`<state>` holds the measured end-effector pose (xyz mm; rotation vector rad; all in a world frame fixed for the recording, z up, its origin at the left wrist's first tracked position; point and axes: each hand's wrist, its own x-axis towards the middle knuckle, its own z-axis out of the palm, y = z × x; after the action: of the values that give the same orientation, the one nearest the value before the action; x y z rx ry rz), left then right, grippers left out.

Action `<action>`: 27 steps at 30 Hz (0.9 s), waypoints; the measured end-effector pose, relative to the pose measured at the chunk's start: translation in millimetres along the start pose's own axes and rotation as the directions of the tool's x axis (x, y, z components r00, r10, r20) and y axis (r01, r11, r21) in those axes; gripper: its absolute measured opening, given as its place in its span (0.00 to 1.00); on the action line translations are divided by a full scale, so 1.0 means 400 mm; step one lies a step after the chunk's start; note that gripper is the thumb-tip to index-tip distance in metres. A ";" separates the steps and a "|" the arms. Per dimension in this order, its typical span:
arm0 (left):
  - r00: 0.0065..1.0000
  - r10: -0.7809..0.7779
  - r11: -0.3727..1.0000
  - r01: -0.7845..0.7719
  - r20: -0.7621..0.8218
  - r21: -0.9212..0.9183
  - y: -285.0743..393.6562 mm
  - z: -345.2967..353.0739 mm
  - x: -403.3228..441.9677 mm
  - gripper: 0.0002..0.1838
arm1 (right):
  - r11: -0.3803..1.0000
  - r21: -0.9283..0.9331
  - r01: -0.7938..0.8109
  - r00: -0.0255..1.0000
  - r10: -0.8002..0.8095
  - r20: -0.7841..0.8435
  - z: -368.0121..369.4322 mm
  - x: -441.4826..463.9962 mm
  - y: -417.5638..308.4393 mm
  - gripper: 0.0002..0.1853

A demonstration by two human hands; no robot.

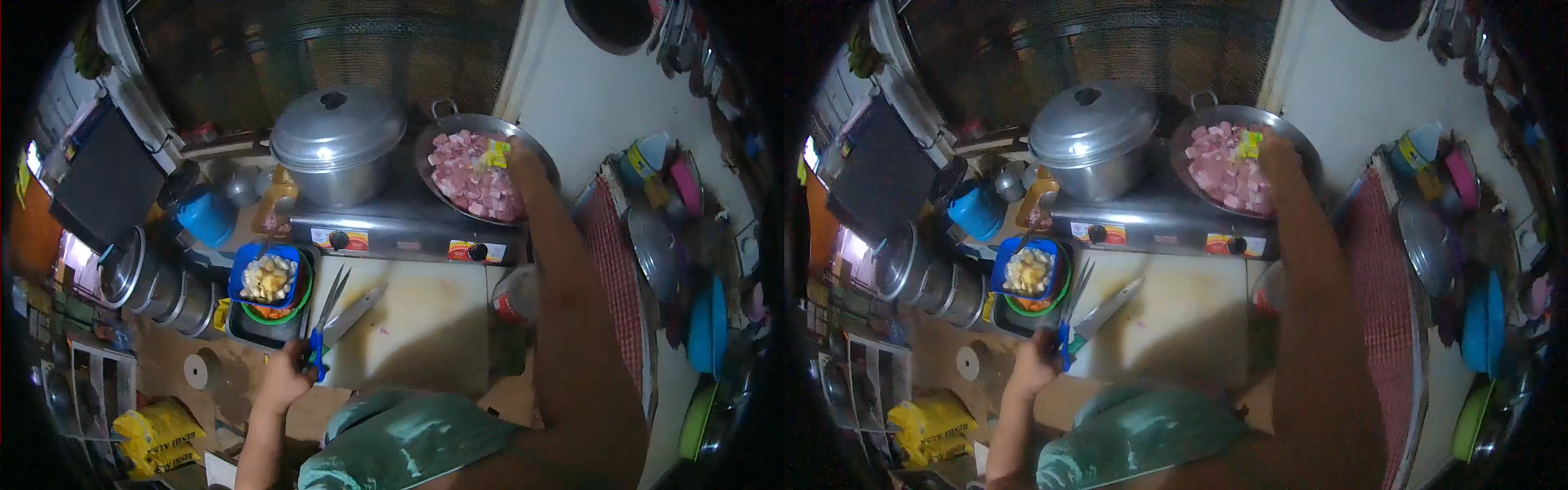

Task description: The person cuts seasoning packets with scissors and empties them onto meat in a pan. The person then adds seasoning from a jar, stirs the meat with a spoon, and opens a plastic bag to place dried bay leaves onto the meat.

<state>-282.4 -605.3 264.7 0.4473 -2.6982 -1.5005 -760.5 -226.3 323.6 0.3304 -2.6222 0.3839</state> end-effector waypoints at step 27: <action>0.979 -0.197 0.962 0.184 -0.046 -0.204 -0.025 0.056 -0.161 0.19 | 0.950 -0.273 -0.150 0.946 0.218 0.239 -0.068 -0.028 0.050 0.15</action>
<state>-221.6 -575.2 252.0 0.7504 -2.4821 -1.7471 -745.3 -197.1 337.2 0.0509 -2.9355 0.0640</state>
